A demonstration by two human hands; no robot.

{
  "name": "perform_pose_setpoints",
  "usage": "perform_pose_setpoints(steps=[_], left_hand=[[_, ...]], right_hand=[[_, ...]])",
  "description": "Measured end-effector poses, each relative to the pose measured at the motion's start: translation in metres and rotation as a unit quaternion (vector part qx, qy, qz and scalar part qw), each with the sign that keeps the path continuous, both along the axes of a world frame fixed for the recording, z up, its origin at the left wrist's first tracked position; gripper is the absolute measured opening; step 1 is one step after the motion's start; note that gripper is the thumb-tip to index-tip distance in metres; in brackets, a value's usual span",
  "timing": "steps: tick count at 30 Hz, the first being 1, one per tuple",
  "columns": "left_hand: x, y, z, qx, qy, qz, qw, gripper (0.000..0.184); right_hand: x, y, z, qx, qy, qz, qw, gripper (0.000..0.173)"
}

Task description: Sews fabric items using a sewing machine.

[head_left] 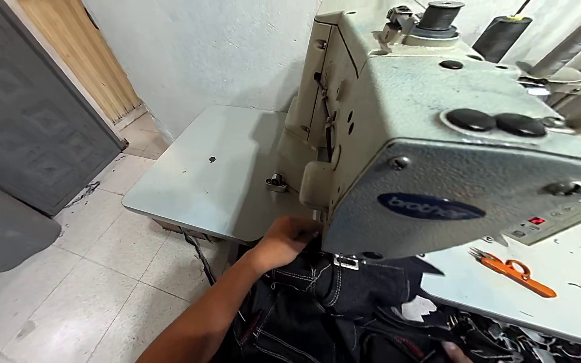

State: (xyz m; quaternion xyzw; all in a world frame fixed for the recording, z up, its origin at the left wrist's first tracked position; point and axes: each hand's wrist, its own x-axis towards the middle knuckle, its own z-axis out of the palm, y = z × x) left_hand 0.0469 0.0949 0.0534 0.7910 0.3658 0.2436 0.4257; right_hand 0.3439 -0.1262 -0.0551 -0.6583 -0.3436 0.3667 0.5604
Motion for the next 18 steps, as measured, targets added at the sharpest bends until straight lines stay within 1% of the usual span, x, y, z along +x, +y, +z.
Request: perform_pose_setpoints(steps=[1,2,3,4,5,6,7,8,9,10,11,12,13,14,15,16,17,18], left_hand=[[-0.014,-0.007,-0.009,-0.005,-0.029,0.031,0.999,0.021],[-0.038,-0.015,-0.02,0.012,-0.027,0.058,0.998,0.023],[-0.072,-0.027,-0.029,0.048,0.011,0.08,0.996,0.025],[-0.111,-0.044,-0.034,0.08,0.084,0.108,0.987,0.025],[-0.146,-0.064,-0.032,0.103,0.183,0.142,0.967,0.023],[-0.169,-0.085,-0.022,0.076,0.291,0.18,0.937,0.027],[-0.18,-0.104,-0.015,0.089,0.35,0.209,0.909,0.036],[-0.177,-0.12,-0.007,0.129,0.359,0.215,0.899,0.047],[-0.159,-0.132,0.005,0.162,0.346,0.186,0.905,0.059],[-0.132,-0.139,0.009,0.186,0.32,0.13,0.92,0.07],[-0.102,-0.142,0.001,0.204,0.284,0.065,0.935,0.078],[-0.074,-0.14,-0.015,0.234,0.236,0.018,0.943,0.075],[-0.053,-0.133,-0.031,0.274,0.182,0.006,0.944,0.062],[-0.04,-0.125,-0.039,0.298,0.128,0.021,0.946,0.045],[-0.033,-0.115,-0.035,0.316,0.083,0.045,0.944,0.035],[-0.029,-0.107,-0.026,0.333,0.045,0.068,0.939,0.03],[-0.025,-0.103,-0.014,0.348,0.019,0.089,0.933,0.027],[-0.02,-0.103,-0.003,0.36,0.001,0.105,0.927,0.025]], right_hand=[[-0.003,0.006,0.009,0.048,-0.032,0.011,0.998,0.021],[-0.002,0.012,0.019,0.097,-0.073,0.042,0.992,0.022],[-0.003,0.018,0.03,0.134,-0.122,0.091,0.979,0.022],[-0.006,0.023,0.043,0.156,-0.177,0.145,0.961,0.018],[-0.015,0.027,0.056,0.164,-0.231,0.198,0.938,0.021],[-0.03,0.031,0.067,0.172,-0.275,0.242,0.914,0.026],[-0.049,0.035,0.075,0.18,-0.308,0.277,0.892,0.025],[-0.07,0.038,0.08,0.195,-0.341,0.296,0.87,0.022],[-0.09,0.042,0.082,0.216,-0.377,0.3,0.849,0.019],[-0.105,0.045,0.081,0.239,-0.406,0.3,0.83,0.018],[-0.117,0.048,0.077,0.261,-0.423,0.296,0.816,0.017],[-0.125,0.049,0.071,0.273,-0.436,0.281,0.81,0.017],[-0.129,0.048,0.063,0.269,-0.448,0.25,0.815,0.015],[-0.13,0.043,0.055,0.243,-0.449,0.206,0.835,0.015],[-0.128,0.035,0.048,0.198,-0.431,0.162,0.865,0.021],[-0.128,0.026,0.04,0.138,-0.39,0.129,0.901,0.03],[-0.133,0.016,0.035,0.068,-0.327,0.118,0.935,0.034],[-0.141,0.007,0.032,-0.01,-0.251,0.139,0.958,0.035]])
